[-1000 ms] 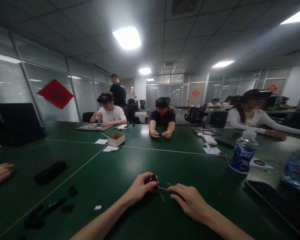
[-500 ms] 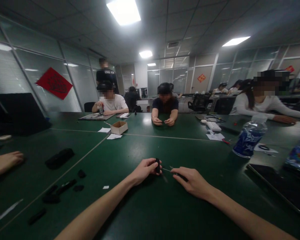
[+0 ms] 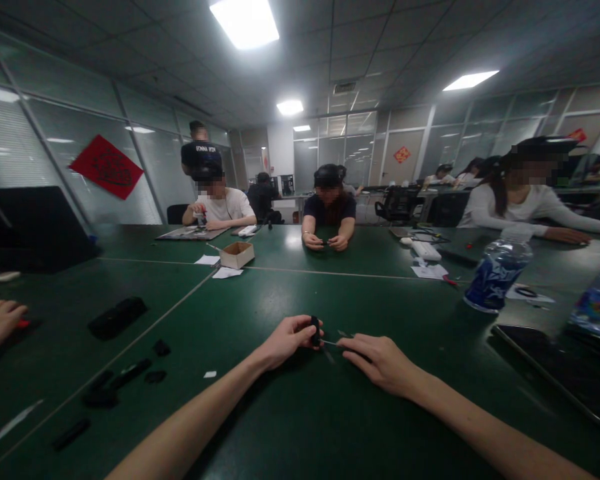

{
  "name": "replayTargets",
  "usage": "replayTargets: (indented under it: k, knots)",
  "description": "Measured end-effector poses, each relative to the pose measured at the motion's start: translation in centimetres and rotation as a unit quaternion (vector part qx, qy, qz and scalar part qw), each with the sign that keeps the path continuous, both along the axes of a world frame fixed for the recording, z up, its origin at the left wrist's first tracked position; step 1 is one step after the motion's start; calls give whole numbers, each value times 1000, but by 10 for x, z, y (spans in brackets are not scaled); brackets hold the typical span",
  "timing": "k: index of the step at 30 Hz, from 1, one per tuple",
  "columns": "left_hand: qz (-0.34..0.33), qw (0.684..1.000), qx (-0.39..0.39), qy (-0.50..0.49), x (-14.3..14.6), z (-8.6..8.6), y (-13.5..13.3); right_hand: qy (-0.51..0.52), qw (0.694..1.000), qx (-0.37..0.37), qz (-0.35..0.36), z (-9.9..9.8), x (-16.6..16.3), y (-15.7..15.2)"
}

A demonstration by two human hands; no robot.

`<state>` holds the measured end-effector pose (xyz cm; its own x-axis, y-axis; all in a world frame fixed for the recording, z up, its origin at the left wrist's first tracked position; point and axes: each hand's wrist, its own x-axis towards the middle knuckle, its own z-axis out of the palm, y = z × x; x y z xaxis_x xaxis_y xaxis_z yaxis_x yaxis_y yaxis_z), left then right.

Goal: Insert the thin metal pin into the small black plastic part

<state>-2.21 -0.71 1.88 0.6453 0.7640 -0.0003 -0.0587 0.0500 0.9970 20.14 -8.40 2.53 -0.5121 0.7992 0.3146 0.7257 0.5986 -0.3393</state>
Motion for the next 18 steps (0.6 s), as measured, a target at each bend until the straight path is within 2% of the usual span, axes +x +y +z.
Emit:
replayTargets:
  k: [10, 18]
  knots:
    - [-6, 999, 32, 15, -2, 11, -7, -22, 999, 29, -2, -3, -1, 0]
    - [-3, 1000, 23, 0, 0, 9, -6, 11, 999, 48, -6, -6, -2, 0]
